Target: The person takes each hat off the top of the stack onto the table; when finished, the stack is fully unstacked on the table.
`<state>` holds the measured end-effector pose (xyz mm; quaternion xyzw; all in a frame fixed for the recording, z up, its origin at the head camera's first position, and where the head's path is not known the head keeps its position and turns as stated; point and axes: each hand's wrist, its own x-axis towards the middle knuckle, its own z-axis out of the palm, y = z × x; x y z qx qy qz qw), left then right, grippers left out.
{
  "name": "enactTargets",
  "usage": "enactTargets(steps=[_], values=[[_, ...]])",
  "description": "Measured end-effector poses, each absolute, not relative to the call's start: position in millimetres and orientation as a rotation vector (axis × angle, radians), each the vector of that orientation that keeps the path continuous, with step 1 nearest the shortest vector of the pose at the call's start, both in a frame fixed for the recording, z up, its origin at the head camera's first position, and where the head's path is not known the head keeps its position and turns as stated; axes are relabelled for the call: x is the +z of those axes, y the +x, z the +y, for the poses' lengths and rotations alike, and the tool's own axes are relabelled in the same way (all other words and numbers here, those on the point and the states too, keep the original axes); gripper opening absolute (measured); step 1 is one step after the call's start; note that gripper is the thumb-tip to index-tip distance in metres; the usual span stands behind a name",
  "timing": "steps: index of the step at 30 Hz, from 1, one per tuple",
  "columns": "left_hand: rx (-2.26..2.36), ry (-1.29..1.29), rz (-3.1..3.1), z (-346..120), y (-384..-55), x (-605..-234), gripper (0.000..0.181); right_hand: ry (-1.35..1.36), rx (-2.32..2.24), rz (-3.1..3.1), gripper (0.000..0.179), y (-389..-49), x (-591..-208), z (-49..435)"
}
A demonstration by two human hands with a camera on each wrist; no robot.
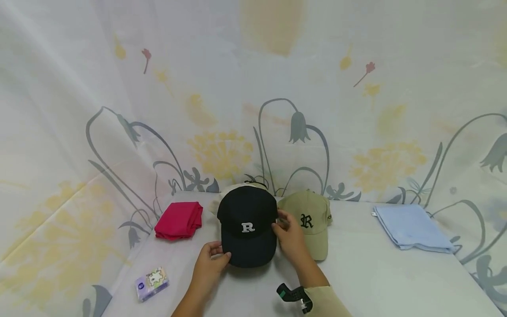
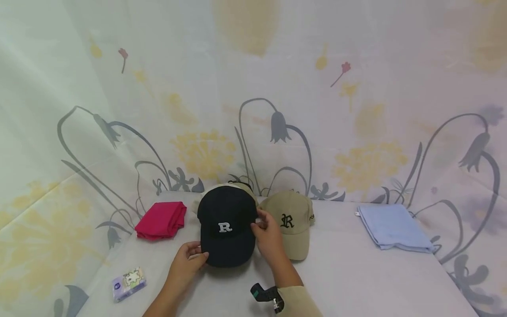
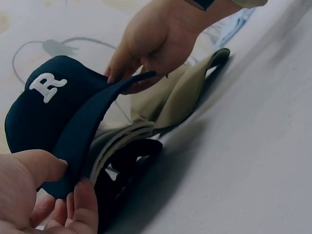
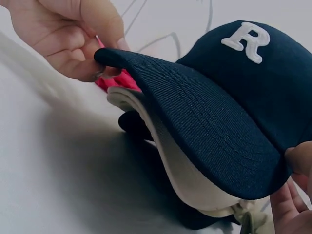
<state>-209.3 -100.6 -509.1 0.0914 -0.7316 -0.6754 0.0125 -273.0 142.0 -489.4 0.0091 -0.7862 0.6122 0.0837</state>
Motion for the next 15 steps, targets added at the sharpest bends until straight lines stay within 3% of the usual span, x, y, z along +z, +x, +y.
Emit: enactTargets(steps=[15], values=[[-2.202,0.197,-2.335,-86,-197,-504,0.055,-0.045,1.894,-2.333,0.045,-244,-483,165]])
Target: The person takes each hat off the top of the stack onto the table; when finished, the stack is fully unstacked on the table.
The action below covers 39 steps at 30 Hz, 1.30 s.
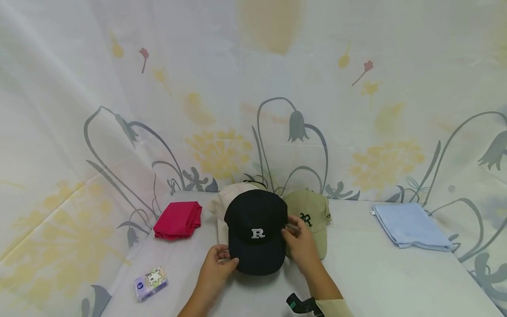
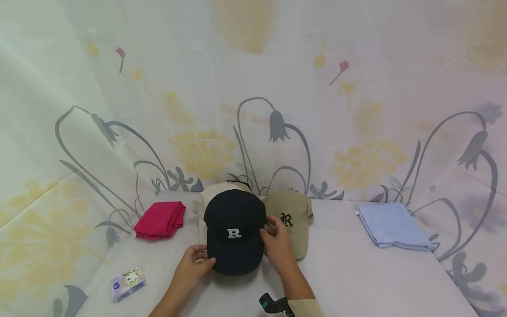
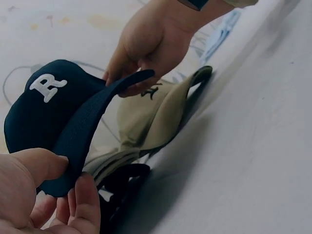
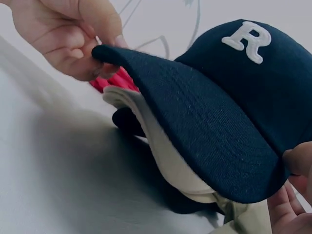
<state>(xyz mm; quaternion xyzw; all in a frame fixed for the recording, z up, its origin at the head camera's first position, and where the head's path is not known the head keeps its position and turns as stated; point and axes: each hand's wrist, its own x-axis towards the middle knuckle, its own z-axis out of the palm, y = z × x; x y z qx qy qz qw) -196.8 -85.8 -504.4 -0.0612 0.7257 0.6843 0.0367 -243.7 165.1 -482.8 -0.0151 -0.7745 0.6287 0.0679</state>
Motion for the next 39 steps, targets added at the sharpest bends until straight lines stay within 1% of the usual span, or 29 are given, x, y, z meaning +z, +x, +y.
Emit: enactTargets(steps=[11,26,39], values=[[2.09,-0.111,2.157,-67,-192,-495,0.054,-0.086,1.793,-2.398,0.045,-227,-465,188],[2.11,-0.023,2.089,-30,-190,-490,0.053,-0.212,1.738,-2.385,0.044,-210,-464,224],[2.077,0.053,2.094,1,-189,-484,0.048,-0.38,1.656,-2.392,0.044,-189,-454,256]])
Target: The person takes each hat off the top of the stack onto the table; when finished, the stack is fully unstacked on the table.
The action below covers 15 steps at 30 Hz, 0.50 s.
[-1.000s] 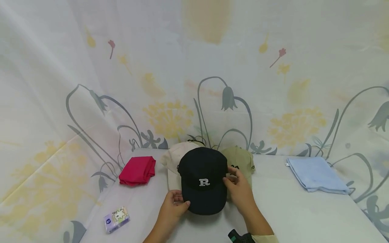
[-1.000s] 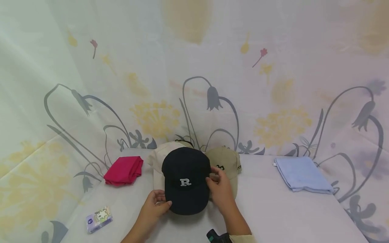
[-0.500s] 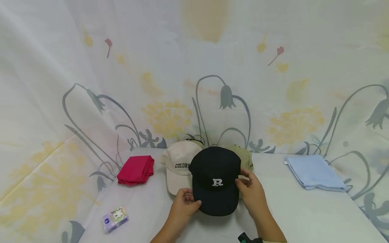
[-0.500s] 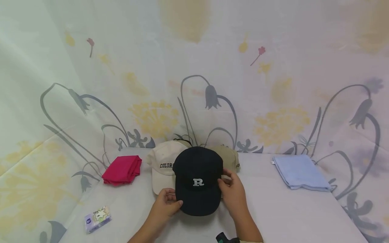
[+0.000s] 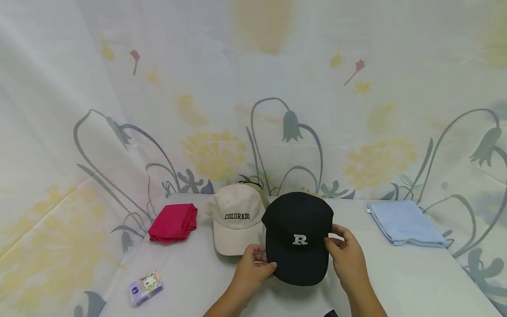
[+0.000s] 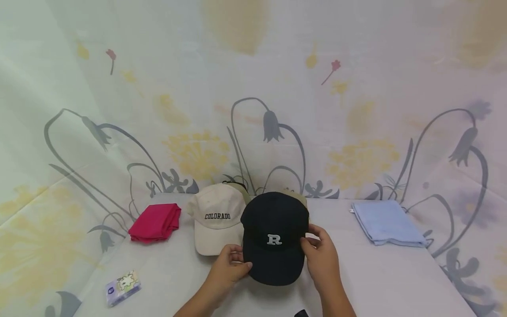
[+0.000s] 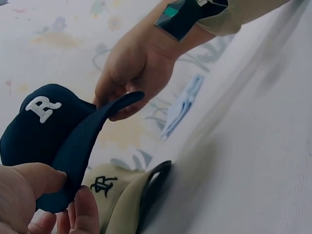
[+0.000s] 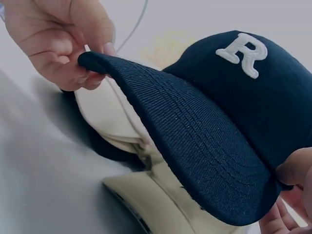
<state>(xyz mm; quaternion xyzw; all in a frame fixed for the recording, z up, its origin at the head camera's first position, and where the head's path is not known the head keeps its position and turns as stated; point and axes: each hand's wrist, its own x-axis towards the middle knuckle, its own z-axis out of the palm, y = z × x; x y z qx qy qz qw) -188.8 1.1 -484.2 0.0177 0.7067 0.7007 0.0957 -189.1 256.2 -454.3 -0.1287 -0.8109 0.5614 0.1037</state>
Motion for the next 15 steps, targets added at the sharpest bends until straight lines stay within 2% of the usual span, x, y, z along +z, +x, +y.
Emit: enactTargets(steps=[15], values=[[2.01,0.109,2.026,44,-192,-483,0.046,-0.537,1.56,-2.366,0.048,-172,-458,295]])
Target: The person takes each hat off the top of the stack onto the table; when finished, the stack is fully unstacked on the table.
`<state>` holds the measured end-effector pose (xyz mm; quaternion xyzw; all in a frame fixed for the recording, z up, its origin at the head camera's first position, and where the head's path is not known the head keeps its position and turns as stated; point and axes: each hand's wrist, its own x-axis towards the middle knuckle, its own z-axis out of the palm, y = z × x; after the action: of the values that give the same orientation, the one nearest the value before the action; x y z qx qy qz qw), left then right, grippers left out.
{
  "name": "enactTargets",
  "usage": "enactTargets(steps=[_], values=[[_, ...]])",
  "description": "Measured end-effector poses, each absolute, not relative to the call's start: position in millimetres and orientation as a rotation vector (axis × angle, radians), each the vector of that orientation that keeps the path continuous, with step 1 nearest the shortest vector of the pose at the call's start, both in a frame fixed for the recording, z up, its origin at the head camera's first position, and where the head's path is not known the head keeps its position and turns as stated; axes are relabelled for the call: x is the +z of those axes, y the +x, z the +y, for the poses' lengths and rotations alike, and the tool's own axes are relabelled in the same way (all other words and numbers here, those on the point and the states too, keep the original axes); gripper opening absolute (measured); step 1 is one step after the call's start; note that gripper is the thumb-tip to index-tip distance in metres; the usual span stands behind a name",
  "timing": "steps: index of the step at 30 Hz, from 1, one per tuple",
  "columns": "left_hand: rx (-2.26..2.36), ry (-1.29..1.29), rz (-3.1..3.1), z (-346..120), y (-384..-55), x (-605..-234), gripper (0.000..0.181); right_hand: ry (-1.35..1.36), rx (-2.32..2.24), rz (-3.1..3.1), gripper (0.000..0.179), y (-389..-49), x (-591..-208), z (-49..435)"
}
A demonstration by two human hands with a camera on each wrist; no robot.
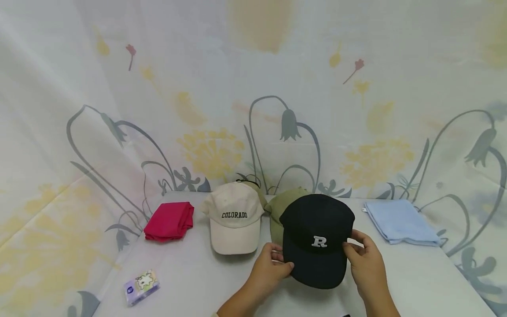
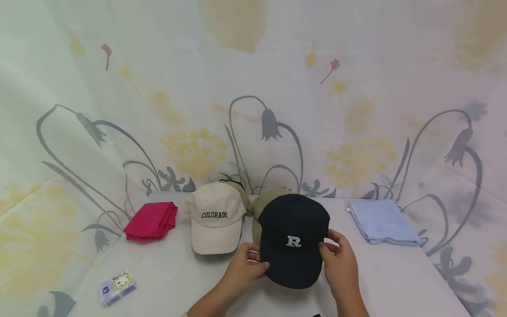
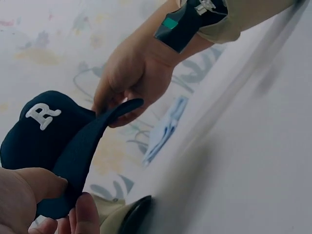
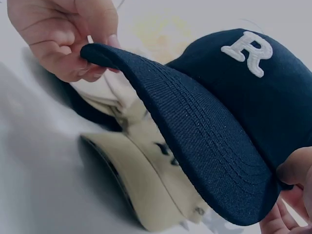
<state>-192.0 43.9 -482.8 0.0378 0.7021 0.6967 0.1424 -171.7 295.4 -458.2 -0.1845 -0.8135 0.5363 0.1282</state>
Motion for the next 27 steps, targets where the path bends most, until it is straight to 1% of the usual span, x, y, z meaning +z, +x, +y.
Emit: enactTargets(steps=[7,14,27], values=[[1.998,0.155,1.997,73,-194,-484,0.043,-0.585,1.502,-2.314,0.047,-166,-463,320],[1.955,0.141,2.069,93,-197,-482,0.04,-0.611,1.494,-2.313,0.051,-166,-465,338],[1.927,0.163,2.127,121,-204,-485,0.035,-0.596,1.411,-2.432,0.055,-177,-470,368]])
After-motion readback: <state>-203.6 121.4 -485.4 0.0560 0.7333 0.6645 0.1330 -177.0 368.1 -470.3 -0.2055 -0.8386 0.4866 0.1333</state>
